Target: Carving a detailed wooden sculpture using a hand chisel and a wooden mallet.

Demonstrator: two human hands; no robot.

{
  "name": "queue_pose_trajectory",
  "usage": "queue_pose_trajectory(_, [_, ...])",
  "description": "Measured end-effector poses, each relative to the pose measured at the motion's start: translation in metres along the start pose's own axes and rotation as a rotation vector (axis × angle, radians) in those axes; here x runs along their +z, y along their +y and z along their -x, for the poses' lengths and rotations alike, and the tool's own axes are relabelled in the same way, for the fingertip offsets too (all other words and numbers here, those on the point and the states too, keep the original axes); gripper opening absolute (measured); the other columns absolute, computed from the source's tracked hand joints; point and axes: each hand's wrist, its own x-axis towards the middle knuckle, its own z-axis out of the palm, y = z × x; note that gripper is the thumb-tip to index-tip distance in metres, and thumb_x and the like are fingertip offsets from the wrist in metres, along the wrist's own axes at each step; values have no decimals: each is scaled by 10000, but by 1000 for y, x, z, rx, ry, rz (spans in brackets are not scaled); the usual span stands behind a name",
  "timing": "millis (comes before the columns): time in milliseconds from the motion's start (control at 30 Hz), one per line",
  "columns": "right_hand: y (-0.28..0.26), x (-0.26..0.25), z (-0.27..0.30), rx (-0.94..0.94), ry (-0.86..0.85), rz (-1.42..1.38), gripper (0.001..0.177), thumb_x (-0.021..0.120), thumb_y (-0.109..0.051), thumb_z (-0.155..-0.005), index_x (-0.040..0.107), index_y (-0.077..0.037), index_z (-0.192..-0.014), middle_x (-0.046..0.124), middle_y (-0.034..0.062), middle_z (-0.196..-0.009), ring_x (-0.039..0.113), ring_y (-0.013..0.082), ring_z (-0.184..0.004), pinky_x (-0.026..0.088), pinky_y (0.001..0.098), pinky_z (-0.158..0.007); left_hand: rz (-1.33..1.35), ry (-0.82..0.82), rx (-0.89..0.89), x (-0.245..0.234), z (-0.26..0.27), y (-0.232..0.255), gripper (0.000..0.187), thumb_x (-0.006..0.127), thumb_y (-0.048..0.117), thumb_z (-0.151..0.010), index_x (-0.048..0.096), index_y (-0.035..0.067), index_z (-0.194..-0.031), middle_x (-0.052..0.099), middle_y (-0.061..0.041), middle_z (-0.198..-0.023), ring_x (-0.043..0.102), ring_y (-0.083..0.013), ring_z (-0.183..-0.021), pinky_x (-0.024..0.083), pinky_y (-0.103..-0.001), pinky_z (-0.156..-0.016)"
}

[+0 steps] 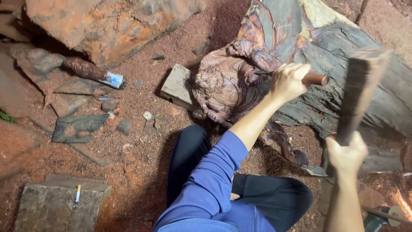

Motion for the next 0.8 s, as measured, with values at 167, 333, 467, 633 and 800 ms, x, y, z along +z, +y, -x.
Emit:
queue_pose_trajectory(167, [-12, -35, -1, -112, 459, -666, 193, 482, 119, -983, 529, -6, -1122, 594, 122, -1057, 503, 231, -738, 483, 337, -801, -1, -16, 11, 14, 9, -6, 158, 629, 216, -922, 593, 150, -783, 604, 46, -621, 565, -126, -595, 432, -307, -642])
queue_pose_trajectory(333, [-19, -4, -30, -691, 636, 253, 75, 586, 53, -1042, 634, 72, -1097, 633, 153, -876, 570, 243, -662, 584, 360, -584, -22, -15, 41, 13, 13, -7, 139, 617, 178, -937, 609, 129, -807, 639, 30, -647, 596, -135, -610, 464, -301, -657])
queue_pose_trajectory(467, [-10, -6, -3, 4, 58, -163, 279, 712, 42, -874, 680, 88, -1147, 677, 178, -931, 586, 258, -725, 483, 358, -660, 60, 7, 69, -6, 8, -3, 207, 600, 261, -913, 567, 138, -750, 577, 33, -608, 513, -128, -569, 436, -300, -614])
queue_pose_trajectory(633, [8, -20, -5, -32, 332, -746, 157, 485, 66, -1052, 589, 37, -1167, 631, 149, -1062, 561, 165, -698, 515, 265, -673, 29, 13, 82, -4, 6, -4, 284, 564, 297, -953, 537, 170, -699, 539, 68, -582, 517, -107, -559, 444, -292, -620])
queue_pose_trajectory(800, [-25, 20, -5, -15, 297, -673, 233, 412, 84, -1007, 521, 40, -1208, 585, 124, -1080, 563, 185, -873, 513, 314, -966, 59, 17, 65, -13, 1, 1, 220, 611, 231, -913, 548, 170, -711, 537, 70, -593, 477, -98, -555, 375, -263, -582])
